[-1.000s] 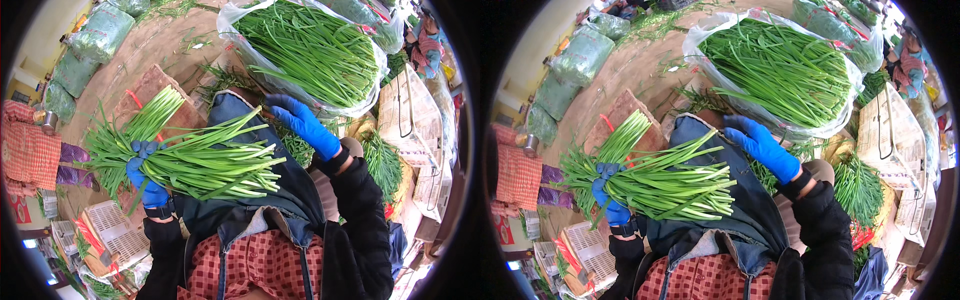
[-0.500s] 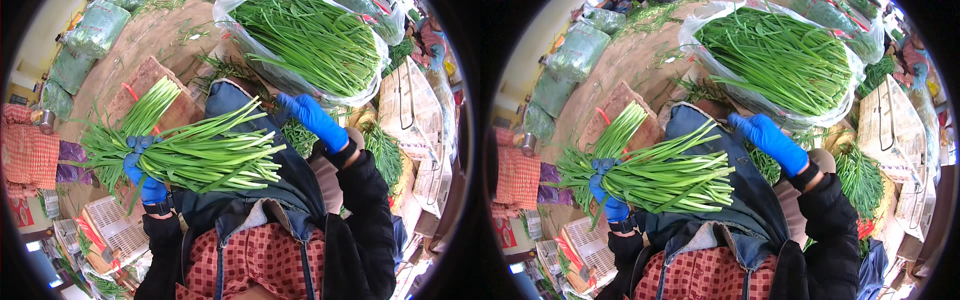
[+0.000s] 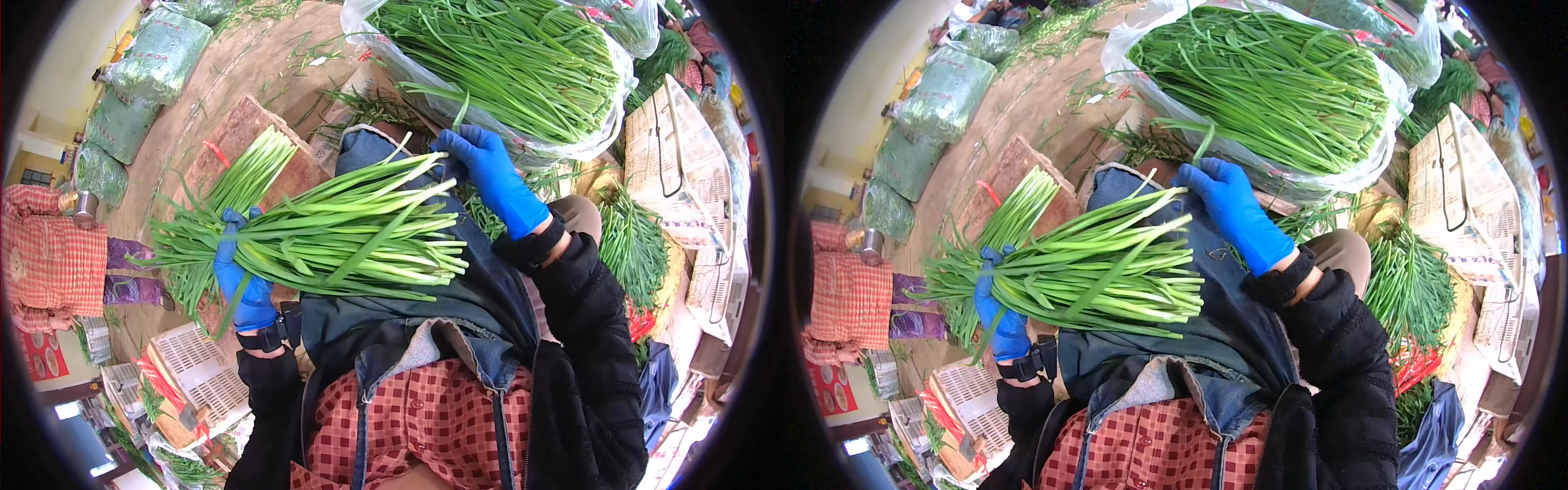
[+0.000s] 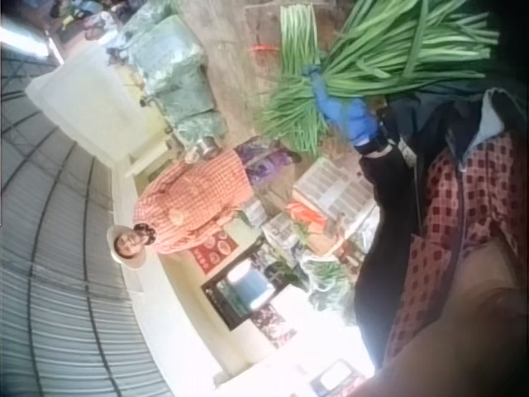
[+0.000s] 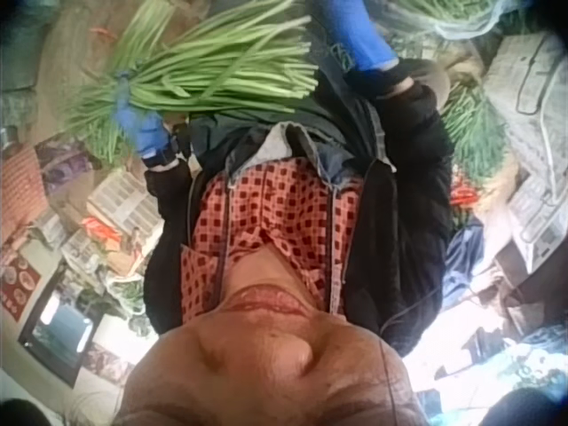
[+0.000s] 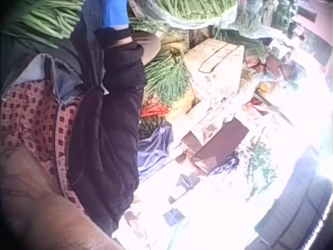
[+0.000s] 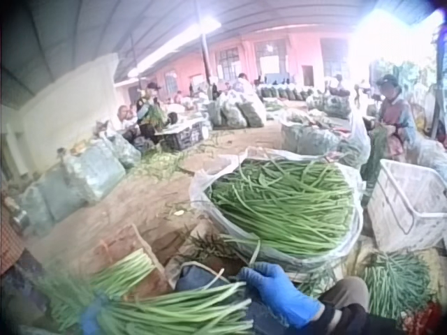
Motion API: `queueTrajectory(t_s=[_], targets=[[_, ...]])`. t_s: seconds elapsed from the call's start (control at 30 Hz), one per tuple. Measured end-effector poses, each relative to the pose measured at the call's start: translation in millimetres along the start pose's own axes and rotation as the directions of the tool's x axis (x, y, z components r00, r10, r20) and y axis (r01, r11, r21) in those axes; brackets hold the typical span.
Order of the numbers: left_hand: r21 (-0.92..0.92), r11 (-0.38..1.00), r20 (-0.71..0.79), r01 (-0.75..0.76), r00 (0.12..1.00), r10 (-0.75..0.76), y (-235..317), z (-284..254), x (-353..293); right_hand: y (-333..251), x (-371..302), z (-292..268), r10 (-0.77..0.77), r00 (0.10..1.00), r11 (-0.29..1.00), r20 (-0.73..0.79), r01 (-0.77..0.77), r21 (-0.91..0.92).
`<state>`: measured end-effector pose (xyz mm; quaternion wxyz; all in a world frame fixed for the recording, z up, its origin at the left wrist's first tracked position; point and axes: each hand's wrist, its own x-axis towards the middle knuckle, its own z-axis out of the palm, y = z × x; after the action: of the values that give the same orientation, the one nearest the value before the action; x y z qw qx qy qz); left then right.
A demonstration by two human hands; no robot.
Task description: Sorting, bundle-aligning, and trimming the ends of green chives in an agricultural processing area.
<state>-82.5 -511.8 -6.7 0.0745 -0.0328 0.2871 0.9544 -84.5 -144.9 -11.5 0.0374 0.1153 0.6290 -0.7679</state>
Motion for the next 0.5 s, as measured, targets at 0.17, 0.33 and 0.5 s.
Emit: queueTrajectory(t_s=[0.17, 0.33, 0.5], targets=[[0.148, 0.987, -0.025, -0.061, 0.998, 0.065, -2, -15, 3, 22, 6, -86, -0.114, 0.993, 0.543, -0.009, 0.054, -0.838], [0.132, 0.984, -0.017, -0.118, 0.992, 0.121, -9, -20, 5, -2, -30, -33, -0.024, 0.945, 0.983, 0.327, 0.082, -0.167], [0.46, 0.851, -0.066, -0.255, 0.945, 0.319, -13, 6, 11, 5, -28, 8, 0.052, 0.957, 0.997, 0.285, -0.066, 0.042]])
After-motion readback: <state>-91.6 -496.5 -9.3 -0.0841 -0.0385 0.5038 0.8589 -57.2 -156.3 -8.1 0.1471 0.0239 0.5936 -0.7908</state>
